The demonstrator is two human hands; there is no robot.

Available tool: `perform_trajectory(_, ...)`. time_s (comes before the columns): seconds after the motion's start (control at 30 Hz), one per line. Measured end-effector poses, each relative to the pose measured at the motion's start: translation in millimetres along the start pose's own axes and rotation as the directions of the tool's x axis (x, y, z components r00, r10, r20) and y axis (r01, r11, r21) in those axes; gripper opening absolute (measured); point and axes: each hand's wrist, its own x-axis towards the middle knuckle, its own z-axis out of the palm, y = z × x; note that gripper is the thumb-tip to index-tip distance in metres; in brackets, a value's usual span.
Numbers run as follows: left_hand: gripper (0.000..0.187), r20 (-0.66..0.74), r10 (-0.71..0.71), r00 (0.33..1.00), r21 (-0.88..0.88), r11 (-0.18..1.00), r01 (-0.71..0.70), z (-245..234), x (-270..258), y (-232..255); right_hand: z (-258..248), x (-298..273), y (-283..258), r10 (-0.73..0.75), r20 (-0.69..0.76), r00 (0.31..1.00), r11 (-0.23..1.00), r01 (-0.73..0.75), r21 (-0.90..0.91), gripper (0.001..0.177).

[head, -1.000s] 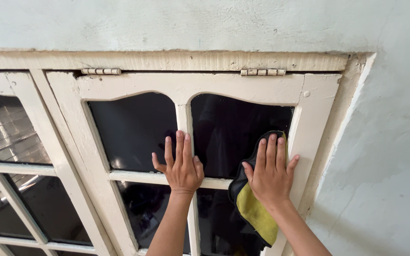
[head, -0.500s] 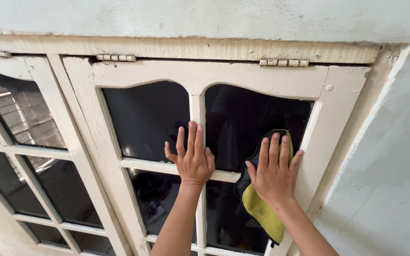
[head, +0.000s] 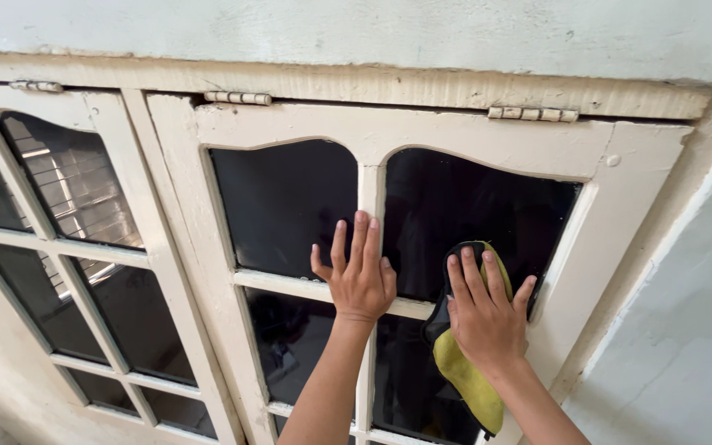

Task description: The person wipes the glass panes of a white-framed window using a yellow and black cloth, moving it across the surface to clean the glass.

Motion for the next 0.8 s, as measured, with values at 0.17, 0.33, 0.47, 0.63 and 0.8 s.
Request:
perform_trajectory(0.17, 0.056, 0.026, -0.002, 1.000, -0.017, 1.000, 0.003, -8, 6, 3, -6, 13, -13, -0.009, 0.025, 1.000, 0.998, 0.007, 0.057, 0.060)
perform_trajectory(0.33, 0.059, 0.051, 0.056, 0.997, -0.139, 0.989, -0.048, -48, -6, -2, -17, 38, -24, -0.057, -0.035, 0.998, 0.995, 0.060, 0.080, 0.063)
perform_trajectory(0.47, 0.058, -0.011, 0.075, 0.997, -0.362, 0.929, -0.074, -79, -53, 12, -25, 56, -46, -0.044, -0.007, 0.999, 0.989, 0.045, 0.138, 0.065)
perform_trajectory(0.63, 0.061, 0.160, 0.177, 0.971, -0.596, 0.802, -0.048, -95, -100, 12, -32, 78, -84, -0.162, -0.044, 0.986, 0.983, 0.165, 0.082, 0.063)
perform_trajectory(0.8, 0.075, 0.205, 0.019, 0.979, -0.475, 0.876, 0.082, -83, -101, -11, -42, 95, -109, -0.284, -0.086, 0.955, 0.943, 0.294, 0.152, 0.059)
